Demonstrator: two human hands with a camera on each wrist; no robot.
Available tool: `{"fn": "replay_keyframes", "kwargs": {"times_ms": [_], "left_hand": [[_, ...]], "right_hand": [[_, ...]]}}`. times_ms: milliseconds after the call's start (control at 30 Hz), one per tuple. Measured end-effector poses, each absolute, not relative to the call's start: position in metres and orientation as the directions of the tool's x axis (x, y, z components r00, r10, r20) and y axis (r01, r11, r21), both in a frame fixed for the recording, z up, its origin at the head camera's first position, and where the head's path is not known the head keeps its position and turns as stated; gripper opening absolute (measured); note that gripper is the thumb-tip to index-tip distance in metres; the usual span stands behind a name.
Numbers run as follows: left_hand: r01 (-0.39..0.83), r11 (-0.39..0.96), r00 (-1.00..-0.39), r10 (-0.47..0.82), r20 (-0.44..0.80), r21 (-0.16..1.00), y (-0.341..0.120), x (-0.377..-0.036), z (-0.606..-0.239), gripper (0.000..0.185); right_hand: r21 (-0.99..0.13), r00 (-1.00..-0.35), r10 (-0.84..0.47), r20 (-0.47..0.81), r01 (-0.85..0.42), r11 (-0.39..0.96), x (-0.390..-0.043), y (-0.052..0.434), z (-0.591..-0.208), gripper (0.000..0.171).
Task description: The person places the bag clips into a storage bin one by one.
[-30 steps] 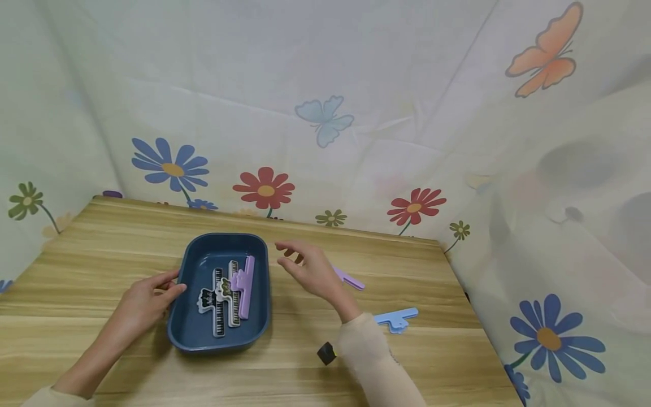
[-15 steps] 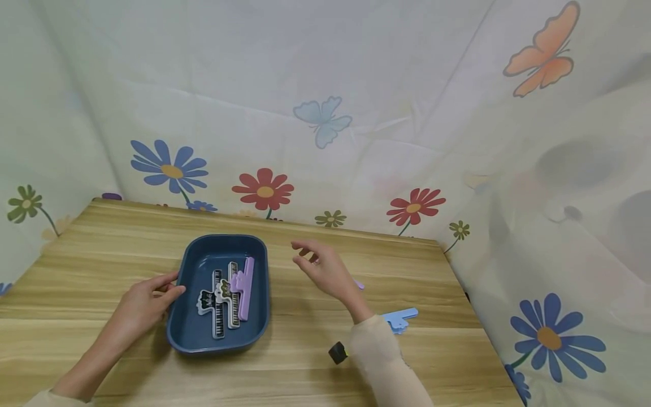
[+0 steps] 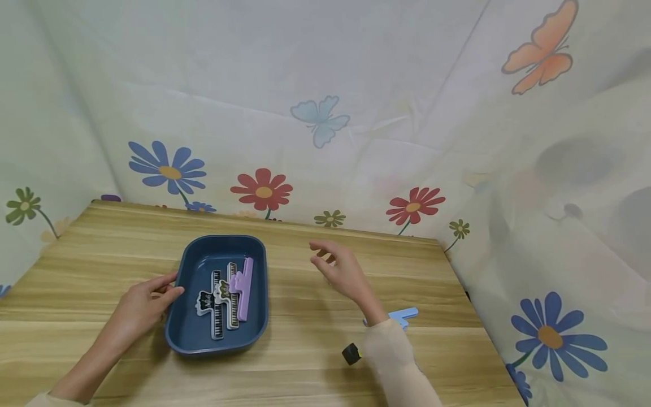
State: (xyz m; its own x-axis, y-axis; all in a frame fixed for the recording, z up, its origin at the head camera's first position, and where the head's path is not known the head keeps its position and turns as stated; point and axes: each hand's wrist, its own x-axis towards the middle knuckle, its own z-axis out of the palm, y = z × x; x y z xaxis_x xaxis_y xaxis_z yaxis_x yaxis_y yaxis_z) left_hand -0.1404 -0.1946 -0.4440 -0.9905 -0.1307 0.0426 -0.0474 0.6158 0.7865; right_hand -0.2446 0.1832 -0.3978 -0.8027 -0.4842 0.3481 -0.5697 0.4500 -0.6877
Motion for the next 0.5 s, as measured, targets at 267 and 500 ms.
{"fn": "replay_keyframes", "kwargs": {"times_ms": [267, 500], "left_hand": [[-0.031, 0.623, -0.990, -0.127, 0.062, 0.782, -0.195, -0.141, -0.446, 0.050], [-0.027, 0.621, -0.990, -0.126, 0.066, 0.784, -0.195, -0.140, -0.445, 0.049]], "right_hand": [[-0.673, -0.799, -0.476, 0.367, -0.581, 0.457, -0.247, 0.194, -0.400, 0.032], [-0.657, -0.809, -0.466, 0.358, -0.573, 0.490, -0.248, 0.205, -0.401, 0.032]]}}
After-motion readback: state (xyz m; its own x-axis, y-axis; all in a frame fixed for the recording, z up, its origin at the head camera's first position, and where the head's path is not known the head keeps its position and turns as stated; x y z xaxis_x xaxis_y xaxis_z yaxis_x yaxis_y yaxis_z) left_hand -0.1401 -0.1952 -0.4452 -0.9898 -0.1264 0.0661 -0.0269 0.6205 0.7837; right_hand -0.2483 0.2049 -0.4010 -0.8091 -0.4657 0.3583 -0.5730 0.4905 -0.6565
